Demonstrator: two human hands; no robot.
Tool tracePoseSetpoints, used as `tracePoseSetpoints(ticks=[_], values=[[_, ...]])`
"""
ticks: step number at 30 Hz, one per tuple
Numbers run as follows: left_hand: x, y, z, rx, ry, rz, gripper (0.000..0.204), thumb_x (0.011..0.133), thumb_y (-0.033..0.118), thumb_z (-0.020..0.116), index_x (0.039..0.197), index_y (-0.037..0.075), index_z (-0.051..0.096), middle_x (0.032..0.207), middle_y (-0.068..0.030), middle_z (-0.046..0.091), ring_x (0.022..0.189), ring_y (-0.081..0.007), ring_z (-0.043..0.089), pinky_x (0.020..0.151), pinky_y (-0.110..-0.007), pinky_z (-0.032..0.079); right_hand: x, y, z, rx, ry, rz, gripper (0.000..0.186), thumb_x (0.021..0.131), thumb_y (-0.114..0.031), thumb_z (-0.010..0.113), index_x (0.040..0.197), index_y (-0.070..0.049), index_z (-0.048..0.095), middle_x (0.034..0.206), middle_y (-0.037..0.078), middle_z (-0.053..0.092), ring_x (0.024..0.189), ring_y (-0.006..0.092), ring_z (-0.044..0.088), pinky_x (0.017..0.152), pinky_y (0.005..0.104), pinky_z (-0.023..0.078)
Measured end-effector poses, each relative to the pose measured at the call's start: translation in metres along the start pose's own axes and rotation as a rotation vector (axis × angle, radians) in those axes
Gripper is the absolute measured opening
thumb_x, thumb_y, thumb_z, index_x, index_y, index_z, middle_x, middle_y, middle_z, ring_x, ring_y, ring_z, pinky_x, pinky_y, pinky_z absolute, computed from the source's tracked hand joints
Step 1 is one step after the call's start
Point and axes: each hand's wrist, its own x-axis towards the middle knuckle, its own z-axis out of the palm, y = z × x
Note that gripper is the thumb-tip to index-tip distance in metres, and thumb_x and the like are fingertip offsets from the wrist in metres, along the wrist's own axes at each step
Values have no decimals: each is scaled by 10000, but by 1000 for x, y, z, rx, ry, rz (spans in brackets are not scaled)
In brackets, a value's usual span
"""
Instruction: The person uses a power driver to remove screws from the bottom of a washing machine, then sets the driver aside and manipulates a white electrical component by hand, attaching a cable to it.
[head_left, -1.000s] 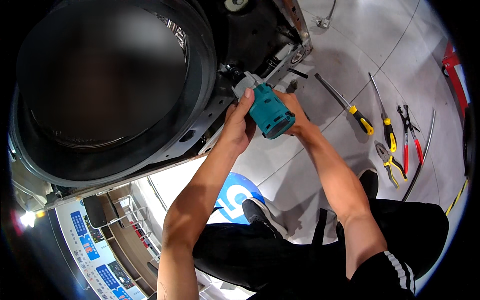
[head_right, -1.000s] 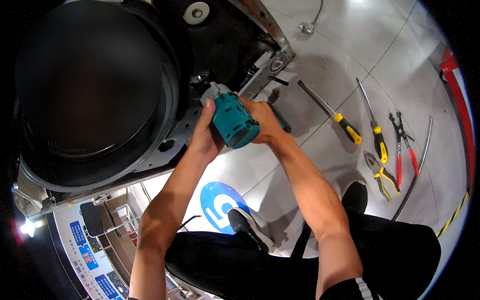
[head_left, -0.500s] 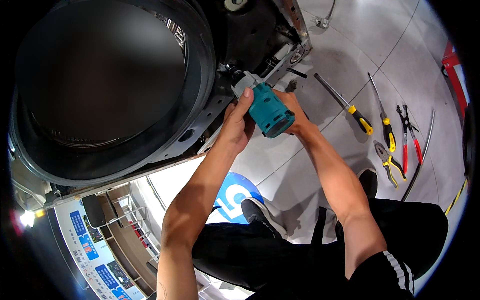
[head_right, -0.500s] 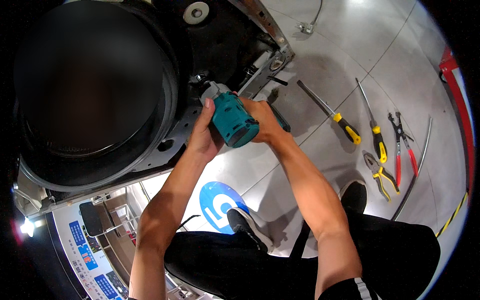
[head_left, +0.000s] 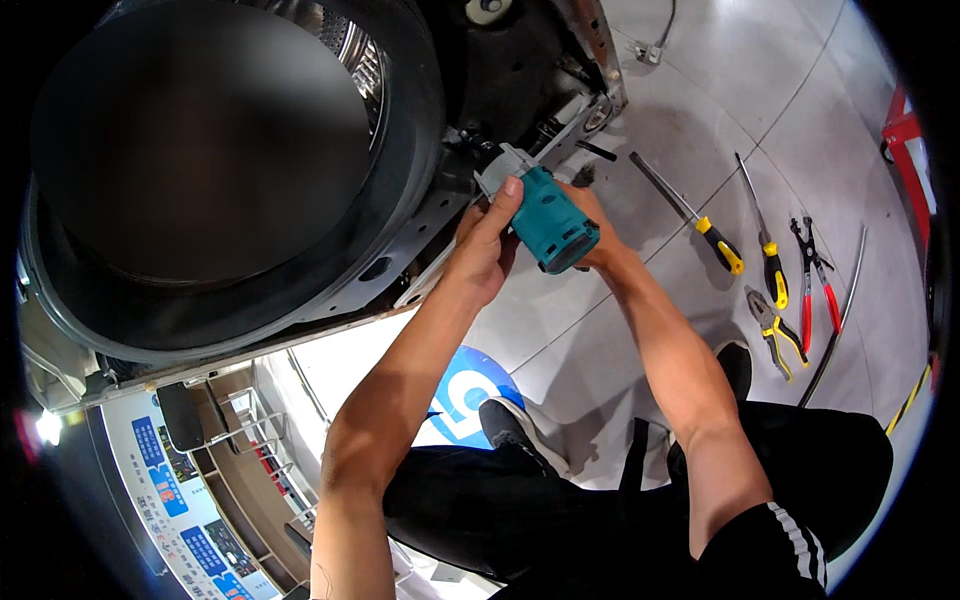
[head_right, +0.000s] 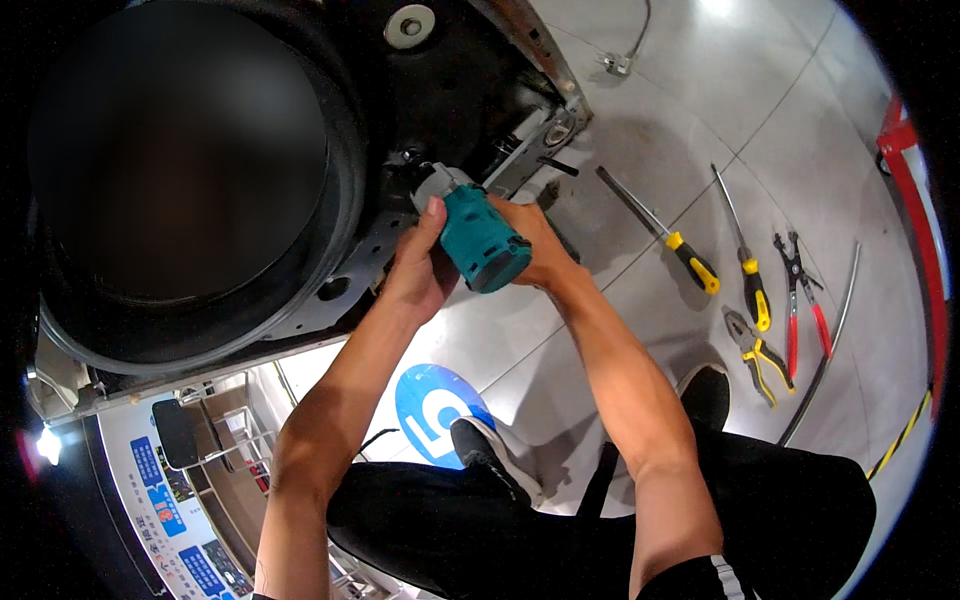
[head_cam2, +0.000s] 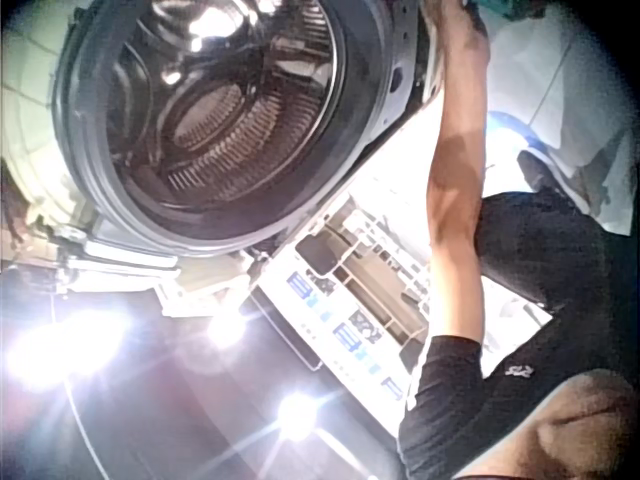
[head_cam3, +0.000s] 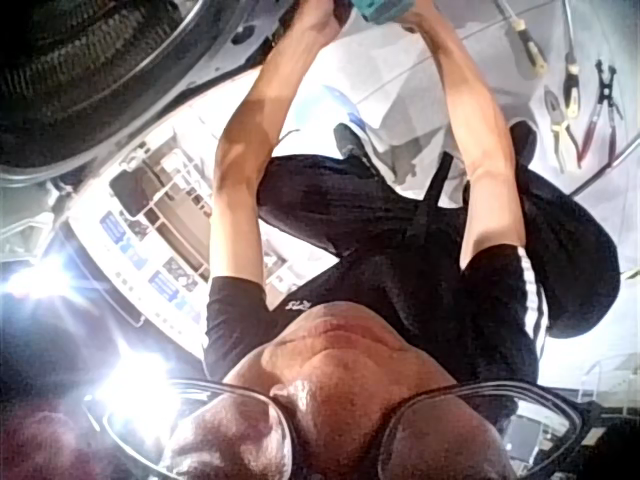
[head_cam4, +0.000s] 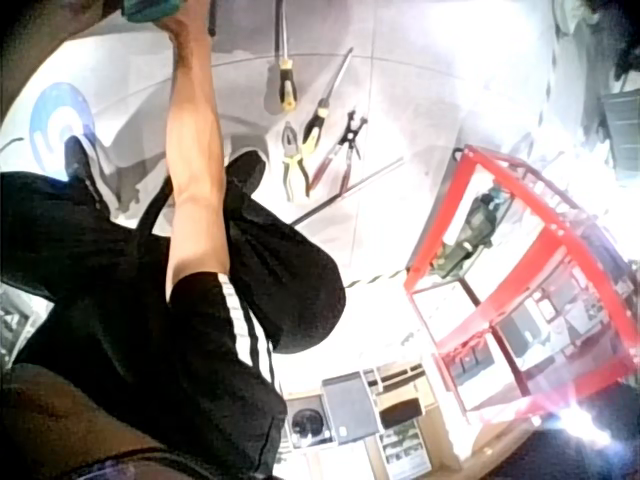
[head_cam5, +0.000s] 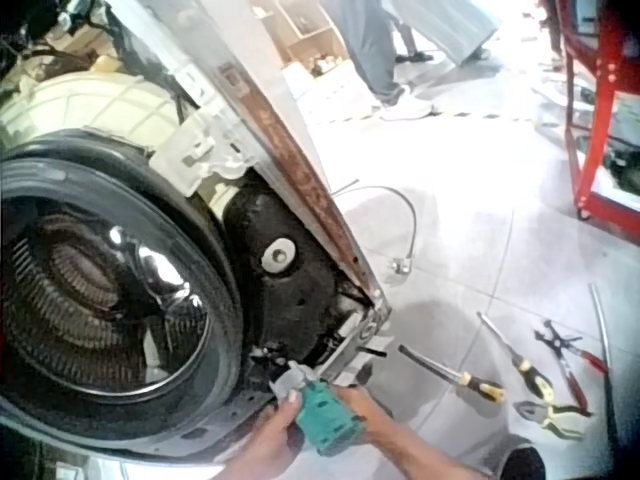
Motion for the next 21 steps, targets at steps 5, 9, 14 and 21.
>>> tracePoseSetpoints(ticks=[5, 9, 14, 21], values=[[-16, 7, 29, 121, -118, 33, 701, 769, 519, 642, 1245, 56, 419, 1199, -49, 474, 1119, -162, 422, 978, -332, 306, -17, 5, -10, 12, 54, 61, 335, 655, -121, 677, 959, -19, 580, 825, 178, 649, 740, 311, 638, 693, 333, 493], [-8, 7, 22, -162, -190, -50, 640, 823, 602, 492, 1213, 96, 470, 1206, -64, 487, 1125, -184, 427, 965, -363, 324, -28, 9, -11, -46, 83, 4, 296, 677, -105, 672, 948, -13, 599, 813, 153, 653, 701, 230, 631, 677, 319, 493], [18, 3, 12, -94, 122, 114, 379, 919, 394, 460, 1025, 46, 564, 1007, -80, 596, 927, -165, 555, 786, -324, 463, -44, 47, -17, -266, 180, -183, 185, 762, -58, 618, 936, 2, 611, 789, 89, 644, 689, 163, 618, 604, 286, 498], [28, 18, 31, -420, 329, 331, 245, 902, 193, 537, 997, -33, 537, 825, -114, 621, 681, -160, 585, 619, -270, 510, -58, -8, -59, -241, 275, -38, 114, 739, -146, 629, 840, -98, 609, 808, 87, 614, 747, 296, 582, 659, 385, 468]])
